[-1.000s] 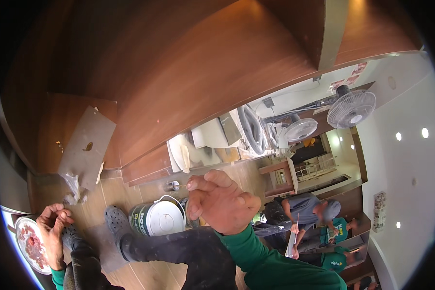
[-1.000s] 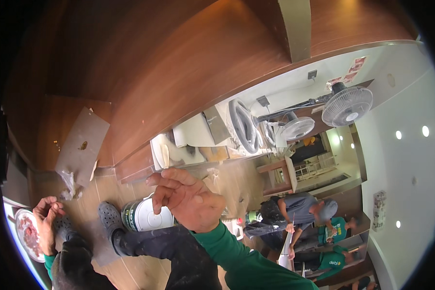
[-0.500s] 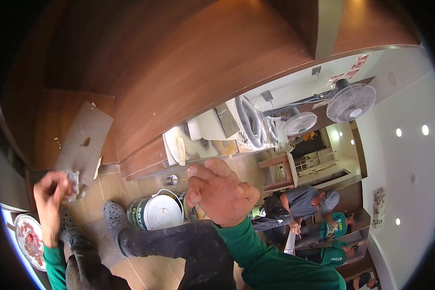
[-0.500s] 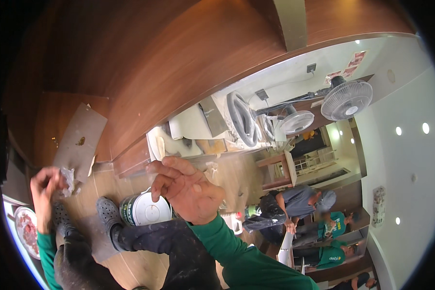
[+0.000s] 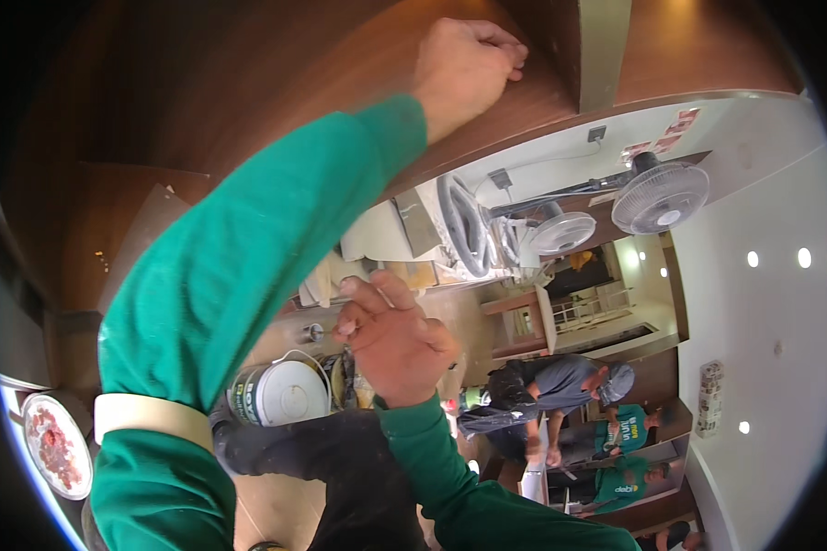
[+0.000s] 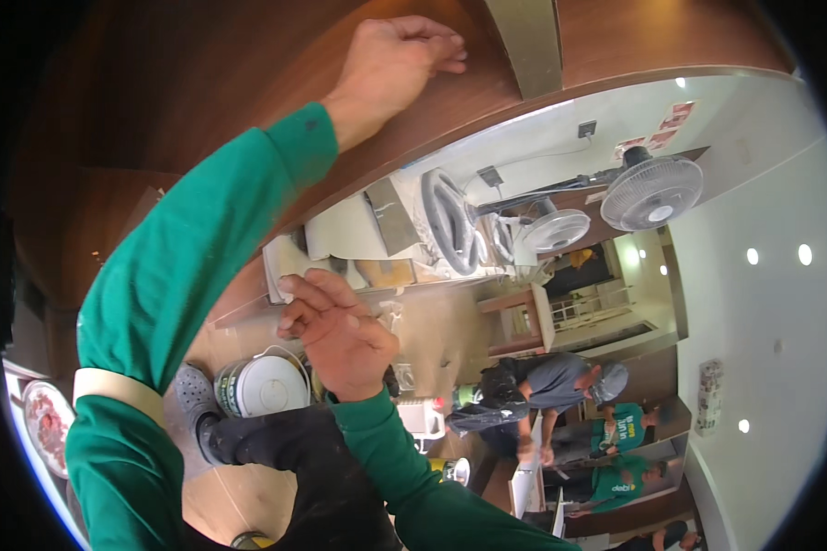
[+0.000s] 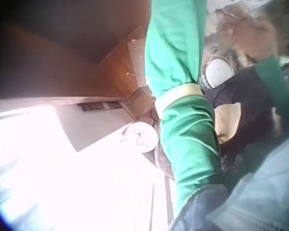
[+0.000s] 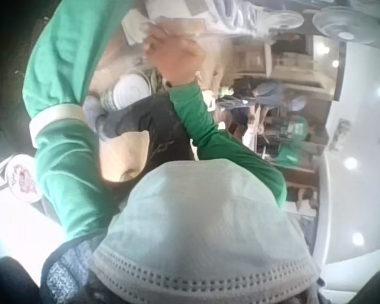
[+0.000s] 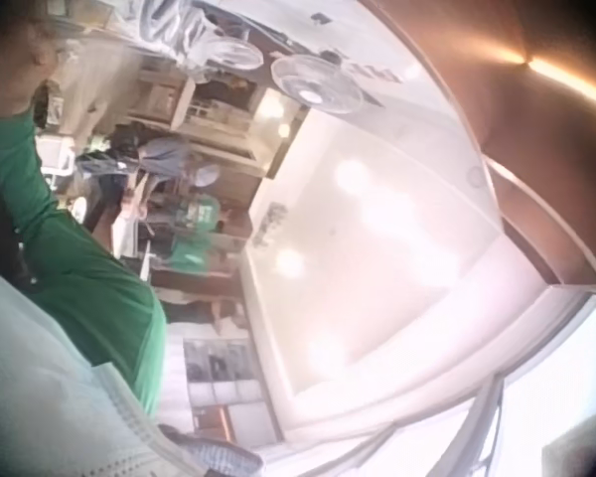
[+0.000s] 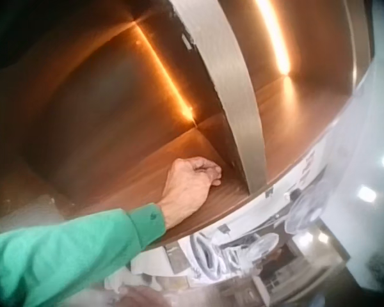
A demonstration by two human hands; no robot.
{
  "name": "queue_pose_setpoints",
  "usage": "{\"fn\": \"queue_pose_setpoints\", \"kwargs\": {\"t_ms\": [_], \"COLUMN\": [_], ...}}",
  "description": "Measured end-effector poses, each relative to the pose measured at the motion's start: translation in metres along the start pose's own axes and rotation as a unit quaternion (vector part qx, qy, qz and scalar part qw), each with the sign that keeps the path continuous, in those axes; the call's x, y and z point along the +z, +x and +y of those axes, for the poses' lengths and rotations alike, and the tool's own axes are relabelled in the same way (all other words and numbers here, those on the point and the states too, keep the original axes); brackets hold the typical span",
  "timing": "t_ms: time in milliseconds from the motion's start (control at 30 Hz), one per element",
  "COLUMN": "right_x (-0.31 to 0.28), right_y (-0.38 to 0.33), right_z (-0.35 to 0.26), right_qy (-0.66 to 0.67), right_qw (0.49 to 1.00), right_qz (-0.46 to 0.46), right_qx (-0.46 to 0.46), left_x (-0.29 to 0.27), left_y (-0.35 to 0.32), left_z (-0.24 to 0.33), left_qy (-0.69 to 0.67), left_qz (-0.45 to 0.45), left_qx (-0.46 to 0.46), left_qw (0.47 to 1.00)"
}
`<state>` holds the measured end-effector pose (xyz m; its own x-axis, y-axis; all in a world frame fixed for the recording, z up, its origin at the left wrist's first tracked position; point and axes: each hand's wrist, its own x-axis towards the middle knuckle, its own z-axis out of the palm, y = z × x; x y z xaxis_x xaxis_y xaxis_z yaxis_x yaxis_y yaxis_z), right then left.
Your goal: The person handles a small gray panel and adhesive, then kneels to install a wooden cabinet door. They align the door, insert small fasteners into holes, and press the door into place while other workers are visible in the background.
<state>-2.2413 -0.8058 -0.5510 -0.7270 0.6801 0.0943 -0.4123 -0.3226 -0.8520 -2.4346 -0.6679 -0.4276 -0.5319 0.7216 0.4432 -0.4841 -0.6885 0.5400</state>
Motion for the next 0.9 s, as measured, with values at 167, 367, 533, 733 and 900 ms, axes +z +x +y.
{"fn": "queue_pose_setpoints", "kwargs": {"t_ms": [167,367,533,733,900], "right_x": [-0.007,-0.019,-0.022,-0.027,-0.029], "right_y": [-0.005,-0.008,-0.007,-0.007,-0.008], "right_z": [0.000,-0.004,-0.005,0.000,-0.006], "right_qy": [-0.017,-0.010,-0.025,-0.008,0.002], "right_qw": [0.999,0.997,0.994,0.992,0.994], "right_qz": [0.033,0.081,0.107,0.121,0.107], "right_qx": [0.009,0.010,0.017,0.024,0.019], "left_x": [0.014,0.013,0.021,0.023,0.028], "left_y": [0.007,-0.007,-0.003,-0.006,-0.009], "left_z": [-0.009,0.015,-0.003,-0.007,0.001], "left_qy": [-0.048,-0.030,-0.036,-0.031,-0.062], "left_qz": [0.048,0.055,0.077,0.085,0.103], "left_qx": [0.095,0.109,0.116,0.116,0.130], "left_qw": [0.993,0.992,0.990,0.989,0.984]}}
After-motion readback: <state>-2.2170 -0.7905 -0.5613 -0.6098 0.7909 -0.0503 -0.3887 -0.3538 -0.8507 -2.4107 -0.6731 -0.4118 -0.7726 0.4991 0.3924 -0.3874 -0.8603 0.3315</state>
